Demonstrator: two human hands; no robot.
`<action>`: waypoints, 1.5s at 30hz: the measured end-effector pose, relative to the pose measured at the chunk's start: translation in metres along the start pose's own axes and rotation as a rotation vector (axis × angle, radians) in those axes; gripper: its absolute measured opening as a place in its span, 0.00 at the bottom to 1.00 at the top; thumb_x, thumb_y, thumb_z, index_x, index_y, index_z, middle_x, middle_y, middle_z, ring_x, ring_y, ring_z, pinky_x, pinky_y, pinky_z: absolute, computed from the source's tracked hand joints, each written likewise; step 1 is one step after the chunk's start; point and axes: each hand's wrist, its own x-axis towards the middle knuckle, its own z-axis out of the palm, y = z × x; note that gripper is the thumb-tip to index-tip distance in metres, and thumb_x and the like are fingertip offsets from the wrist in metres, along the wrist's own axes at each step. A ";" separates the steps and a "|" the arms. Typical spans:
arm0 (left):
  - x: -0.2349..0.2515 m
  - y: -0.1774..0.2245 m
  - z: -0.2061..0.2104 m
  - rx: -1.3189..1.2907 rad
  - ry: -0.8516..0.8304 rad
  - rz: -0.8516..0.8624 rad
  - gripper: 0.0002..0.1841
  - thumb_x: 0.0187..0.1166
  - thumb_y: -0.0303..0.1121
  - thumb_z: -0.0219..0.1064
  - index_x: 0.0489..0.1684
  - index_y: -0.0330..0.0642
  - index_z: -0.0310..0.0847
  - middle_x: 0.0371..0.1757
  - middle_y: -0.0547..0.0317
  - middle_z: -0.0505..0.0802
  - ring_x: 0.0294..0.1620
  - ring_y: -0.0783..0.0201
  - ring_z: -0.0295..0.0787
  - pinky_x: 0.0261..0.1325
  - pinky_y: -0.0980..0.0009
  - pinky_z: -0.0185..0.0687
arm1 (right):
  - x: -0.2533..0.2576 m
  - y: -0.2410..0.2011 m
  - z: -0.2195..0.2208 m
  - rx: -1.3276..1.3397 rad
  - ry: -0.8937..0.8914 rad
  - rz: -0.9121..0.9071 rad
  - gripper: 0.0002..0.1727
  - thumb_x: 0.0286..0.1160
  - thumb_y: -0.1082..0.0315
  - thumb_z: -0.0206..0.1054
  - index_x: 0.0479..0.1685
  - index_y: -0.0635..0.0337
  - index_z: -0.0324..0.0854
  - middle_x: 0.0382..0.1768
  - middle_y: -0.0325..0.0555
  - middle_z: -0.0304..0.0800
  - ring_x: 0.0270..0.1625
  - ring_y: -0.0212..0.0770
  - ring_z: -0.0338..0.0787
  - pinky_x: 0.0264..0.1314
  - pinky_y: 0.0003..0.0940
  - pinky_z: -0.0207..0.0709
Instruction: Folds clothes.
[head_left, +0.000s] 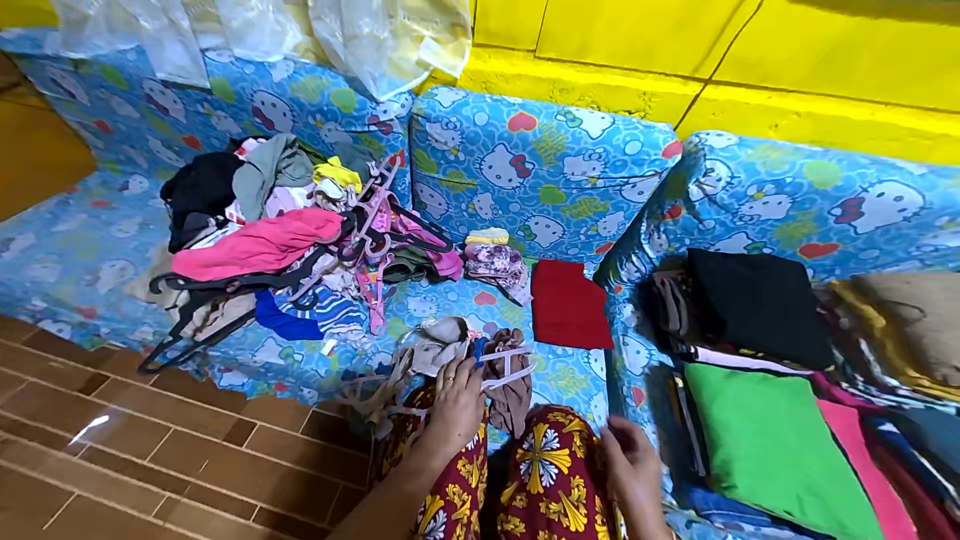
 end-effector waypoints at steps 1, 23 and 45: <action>-0.002 0.000 -0.001 -0.009 0.012 0.019 0.17 0.82 0.33 0.64 0.63 0.33 0.87 0.80 0.40 0.80 0.87 0.38 0.64 0.89 0.43 0.52 | 0.014 -0.011 0.010 -0.021 -0.061 -0.113 0.22 0.72 0.72 0.68 0.62 0.79 0.79 0.60 0.72 0.85 0.62 0.61 0.87 0.64 0.53 0.82; -0.015 0.009 -0.049 -0.110 -0.133 0.356 0.28 0.76 0.42 0.73 0.71 0.33 0.80 0.74 0.38 0.84 0.78 0.40 0.78 0.80 0.39 0.66 | 0.068 -0.053 0.067 0.182 -0.548 -0.624 0.13 0.66 0.74 0.71 0.48 0.71 0.91 0.47 0.56 0.95 0.52 0.42 0.93 0.62 0.36 0.84; 0.010 0.065 -0.030 0.139 0.405 0.481 0.12 0.64 0.28 0.76 0.44 0.32 0.90 0.40 0.44 0.96 0.43 0.45 0.96 0.49 0.49 0.90 | 0.050 -0.030 0.076 -0.029 -0.146 -0.275 0.10 0.74 0.73 0.69 0.47 0.71 0.90 0.44 0.60 0.96 0.50 0.56 0.95 0.60 0.57 0.84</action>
